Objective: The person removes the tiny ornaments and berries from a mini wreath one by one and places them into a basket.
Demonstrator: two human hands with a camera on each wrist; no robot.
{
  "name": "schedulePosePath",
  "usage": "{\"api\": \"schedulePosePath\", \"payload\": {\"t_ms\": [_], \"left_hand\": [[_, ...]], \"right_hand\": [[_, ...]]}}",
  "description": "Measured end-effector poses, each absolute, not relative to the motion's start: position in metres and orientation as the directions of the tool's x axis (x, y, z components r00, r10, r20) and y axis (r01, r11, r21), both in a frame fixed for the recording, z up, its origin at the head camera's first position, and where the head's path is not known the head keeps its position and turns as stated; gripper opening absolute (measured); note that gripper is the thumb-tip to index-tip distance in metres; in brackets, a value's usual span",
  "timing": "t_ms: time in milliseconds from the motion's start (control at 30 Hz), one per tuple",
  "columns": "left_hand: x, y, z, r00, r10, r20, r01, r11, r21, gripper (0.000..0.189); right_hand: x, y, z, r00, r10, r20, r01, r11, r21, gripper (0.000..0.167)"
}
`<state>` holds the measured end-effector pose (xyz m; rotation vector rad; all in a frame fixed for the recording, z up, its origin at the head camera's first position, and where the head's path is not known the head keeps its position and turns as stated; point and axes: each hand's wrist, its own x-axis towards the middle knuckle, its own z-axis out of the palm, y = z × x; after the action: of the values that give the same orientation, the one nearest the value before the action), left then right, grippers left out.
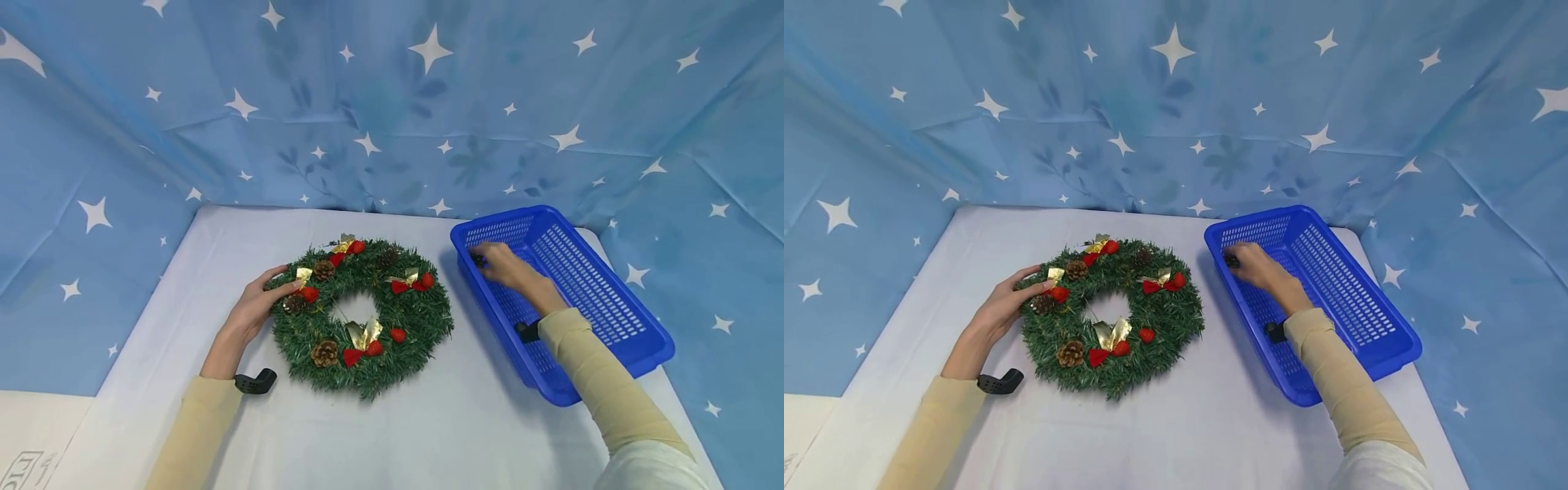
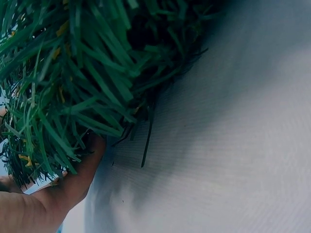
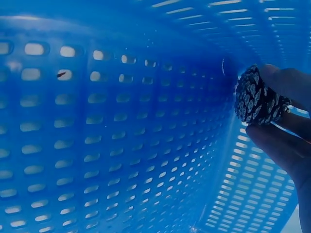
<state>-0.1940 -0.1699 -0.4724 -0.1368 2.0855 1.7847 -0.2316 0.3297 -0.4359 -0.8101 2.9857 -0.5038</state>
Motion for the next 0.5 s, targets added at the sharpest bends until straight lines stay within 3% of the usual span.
{"api": "schedulePosePath", "payload": {"t_ms": [500], "left_hand": [[-0.1926, -0.1711, -0.4715, -0.916, 0.18, -0.357, -0.32, 0.208, 0.924, 0.087]], "right_hand": [[-0.2329, 0.3333, -0.443, -0.856, -0.503, 0.119, -0.515, 0.81, -0.281, 0.045]]}}
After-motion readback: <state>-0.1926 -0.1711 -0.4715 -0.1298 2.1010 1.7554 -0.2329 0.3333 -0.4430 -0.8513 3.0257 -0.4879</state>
